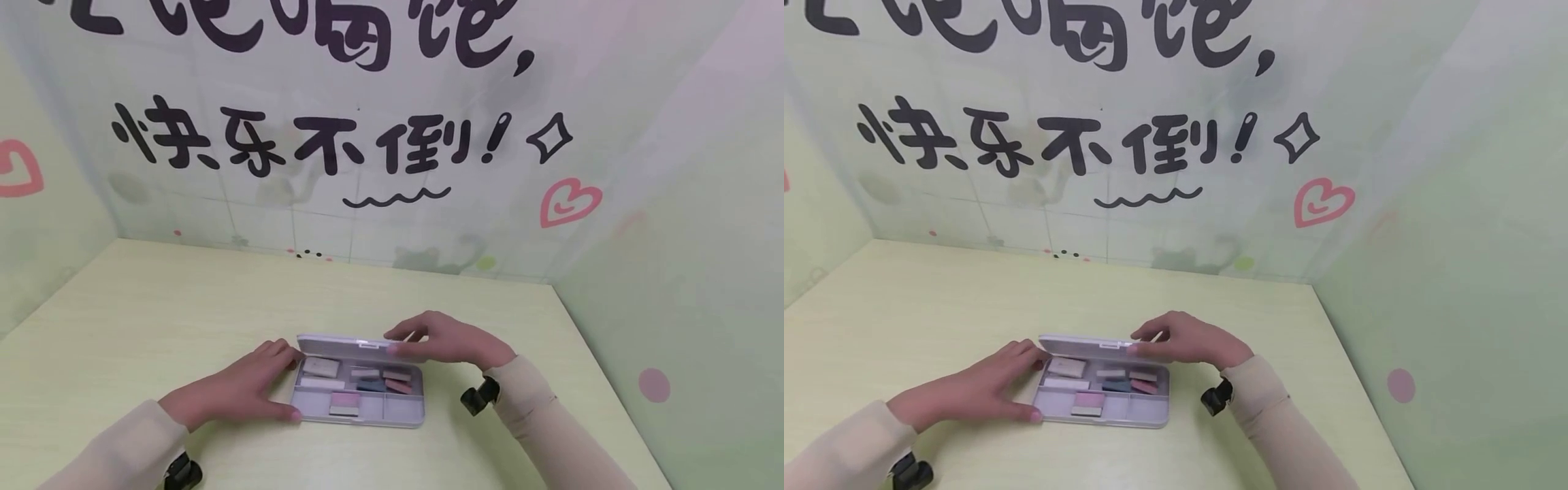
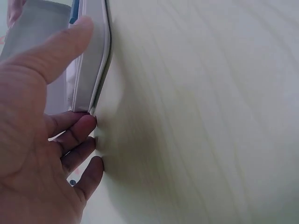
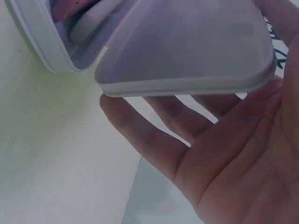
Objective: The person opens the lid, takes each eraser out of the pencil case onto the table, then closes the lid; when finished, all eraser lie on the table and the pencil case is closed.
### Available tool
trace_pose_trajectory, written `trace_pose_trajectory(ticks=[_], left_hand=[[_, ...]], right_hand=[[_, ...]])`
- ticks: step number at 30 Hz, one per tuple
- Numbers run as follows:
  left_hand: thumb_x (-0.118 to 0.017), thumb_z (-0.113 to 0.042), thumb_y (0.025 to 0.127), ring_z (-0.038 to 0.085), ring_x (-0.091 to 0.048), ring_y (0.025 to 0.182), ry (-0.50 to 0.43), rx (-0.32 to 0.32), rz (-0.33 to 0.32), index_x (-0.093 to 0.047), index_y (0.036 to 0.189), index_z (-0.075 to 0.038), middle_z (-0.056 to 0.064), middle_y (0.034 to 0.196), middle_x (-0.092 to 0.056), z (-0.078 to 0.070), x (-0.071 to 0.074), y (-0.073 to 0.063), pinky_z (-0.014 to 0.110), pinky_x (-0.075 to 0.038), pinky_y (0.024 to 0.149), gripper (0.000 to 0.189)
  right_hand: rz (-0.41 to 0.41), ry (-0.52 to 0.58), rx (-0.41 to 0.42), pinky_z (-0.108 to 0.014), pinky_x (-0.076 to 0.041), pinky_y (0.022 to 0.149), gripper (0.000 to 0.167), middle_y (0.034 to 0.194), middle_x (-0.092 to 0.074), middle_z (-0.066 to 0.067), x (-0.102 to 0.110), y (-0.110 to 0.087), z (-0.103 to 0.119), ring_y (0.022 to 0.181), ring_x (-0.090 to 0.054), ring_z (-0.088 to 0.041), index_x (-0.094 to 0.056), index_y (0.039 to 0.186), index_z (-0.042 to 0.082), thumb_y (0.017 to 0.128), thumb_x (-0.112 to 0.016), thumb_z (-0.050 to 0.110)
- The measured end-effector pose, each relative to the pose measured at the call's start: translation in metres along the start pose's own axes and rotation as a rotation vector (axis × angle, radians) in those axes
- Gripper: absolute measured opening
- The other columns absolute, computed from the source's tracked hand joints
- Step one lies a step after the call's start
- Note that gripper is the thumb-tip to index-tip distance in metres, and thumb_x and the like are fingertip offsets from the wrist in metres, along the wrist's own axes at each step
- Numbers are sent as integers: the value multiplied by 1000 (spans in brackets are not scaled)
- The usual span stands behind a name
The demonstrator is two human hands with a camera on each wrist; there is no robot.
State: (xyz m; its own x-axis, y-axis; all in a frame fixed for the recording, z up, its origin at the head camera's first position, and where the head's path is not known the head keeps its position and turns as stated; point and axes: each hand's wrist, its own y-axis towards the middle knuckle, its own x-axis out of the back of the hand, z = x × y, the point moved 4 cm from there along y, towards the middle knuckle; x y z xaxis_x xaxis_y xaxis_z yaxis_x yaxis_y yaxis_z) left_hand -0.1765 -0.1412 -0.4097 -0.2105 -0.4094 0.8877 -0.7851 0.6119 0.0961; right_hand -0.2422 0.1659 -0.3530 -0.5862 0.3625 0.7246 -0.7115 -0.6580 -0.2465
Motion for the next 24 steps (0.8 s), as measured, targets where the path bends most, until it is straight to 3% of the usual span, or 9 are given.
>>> trace_pose_trajectory(ticks=[7,14,18,24], left_hand=[[-81,-65,80,11,-48,105,3,-8,-21,-59,136,-9,-7,114,-55,1,-3,-2,35,-53,92,83],[-79,-68,80,12,-48,107,8,5,-19,-58,139,-10,-7,116,-55,2,-7,-4,36,-53,93,85],[-78,-69,80,10,-48,106,12,22,-22,-59,139,-10,-8,116,-55,3,-9,-6,35,-53,93,86],[-78,-71,80,9,-50,104,6,71,-33,-59,142,-7,-6,118,-57,-8,-12,-10,34,-55,91,91]], right_hand=[[-259,-80,36,-27,-54,76,27,105,-77,3,15,2,-9,88,-62,-14,-78,118,19,102,-67,37],[-507,-130,55,-26,-55,73,19,92,-72,-2,22,2,-21,81,-62,-11,-76,111,8,96,-76,20],[-560,-102,20,-26,-56,74,9,90,-71,-2,18,5,-30,81,-63,-12,-73,101,8,95,-77,14],[-543,-86,-26,-27,-56,76,3,93,-72,-4,11,8,-39,83,-64,-12,-72,97,7,96,-74,8]])
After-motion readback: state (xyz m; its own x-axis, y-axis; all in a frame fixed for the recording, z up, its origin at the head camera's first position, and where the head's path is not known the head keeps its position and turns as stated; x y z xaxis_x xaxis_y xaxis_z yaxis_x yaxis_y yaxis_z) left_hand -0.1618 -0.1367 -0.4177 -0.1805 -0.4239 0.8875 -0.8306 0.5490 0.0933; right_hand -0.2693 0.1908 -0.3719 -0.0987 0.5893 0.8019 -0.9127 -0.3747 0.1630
